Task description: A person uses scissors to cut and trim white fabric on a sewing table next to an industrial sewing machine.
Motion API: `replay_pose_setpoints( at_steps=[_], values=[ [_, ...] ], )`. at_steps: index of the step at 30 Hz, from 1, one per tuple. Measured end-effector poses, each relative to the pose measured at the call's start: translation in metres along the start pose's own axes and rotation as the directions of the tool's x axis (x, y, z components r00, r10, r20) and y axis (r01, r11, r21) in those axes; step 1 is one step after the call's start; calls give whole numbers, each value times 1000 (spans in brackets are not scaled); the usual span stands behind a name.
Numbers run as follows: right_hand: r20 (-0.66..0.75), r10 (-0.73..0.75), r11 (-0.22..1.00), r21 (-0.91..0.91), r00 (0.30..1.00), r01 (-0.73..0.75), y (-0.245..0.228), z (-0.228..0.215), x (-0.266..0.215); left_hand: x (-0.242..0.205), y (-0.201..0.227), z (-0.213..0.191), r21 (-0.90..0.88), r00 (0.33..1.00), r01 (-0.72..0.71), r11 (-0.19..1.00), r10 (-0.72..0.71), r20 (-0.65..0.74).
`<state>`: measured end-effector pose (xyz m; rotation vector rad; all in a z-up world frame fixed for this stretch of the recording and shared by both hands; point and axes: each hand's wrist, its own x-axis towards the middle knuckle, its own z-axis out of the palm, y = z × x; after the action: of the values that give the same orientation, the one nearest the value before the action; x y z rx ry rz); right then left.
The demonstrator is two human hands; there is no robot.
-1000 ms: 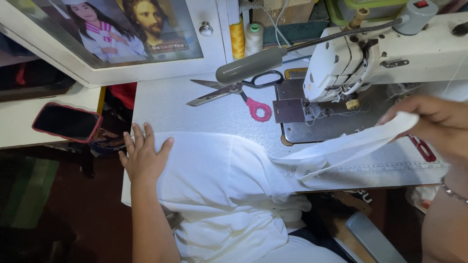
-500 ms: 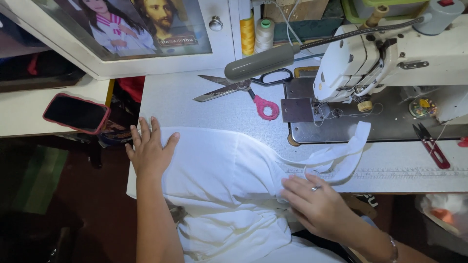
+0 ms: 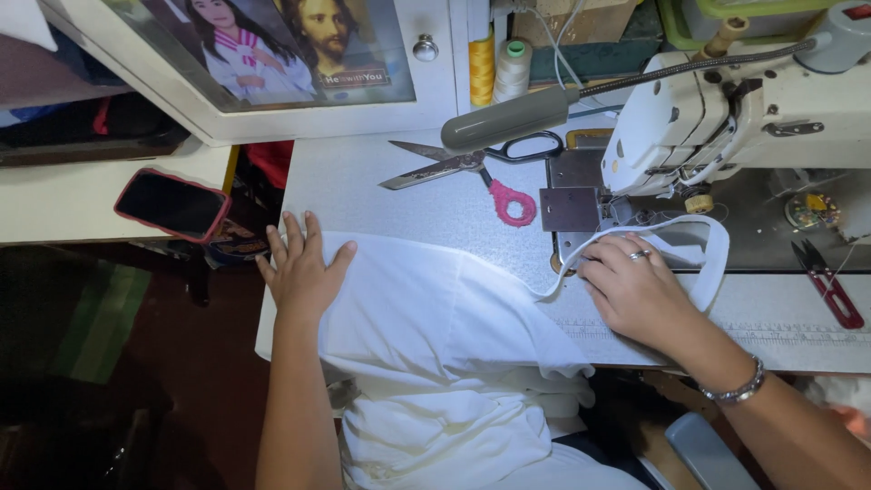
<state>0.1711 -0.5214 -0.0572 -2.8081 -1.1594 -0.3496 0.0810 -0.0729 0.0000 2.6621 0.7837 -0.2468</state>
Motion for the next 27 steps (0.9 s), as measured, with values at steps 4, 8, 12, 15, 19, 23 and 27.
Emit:
replay_pose_setpoints(
  at_steps=[4, 8, 12, 15, 19, 23, 27],
  values=[
    [-217, -117, 990, 50, 969, 131, -50, -1, -18, 9, 3, -3, 9, 1000, 2, 1000, -2, -9],
    [-169, -280, 949, 100, 945, 299, -93, 2, -28, 7, 8, -8, 9, 1000, -12, 1000, 12, 3],
    [28, -335, 942, 30, 942, 334, -67, -5, -9, 5, 7, -9, 11, 999, -33, 999, 32, 16],
    [150, -287, 958, 26, 946, 286, -39, -3, 11, 4, 7, -12, -14, 998, -56, 998, 57, 15],
    [199, -287, 958, 33, 937, 286, -8, 5, 35, 13, 1, -16, -6, 997, -71, 997, 72, 13],
    [187, -341, 938, 12, 921, 345, -4, 6, 39, 31, -15, -14, -42, 990, -133, 990, 131, -51],
    [188, -295, 951, -35, 937, 306, -9, 12, 29, 30, -27, -7, -125, 974, -179, 976, 158, -161]
  ],
)
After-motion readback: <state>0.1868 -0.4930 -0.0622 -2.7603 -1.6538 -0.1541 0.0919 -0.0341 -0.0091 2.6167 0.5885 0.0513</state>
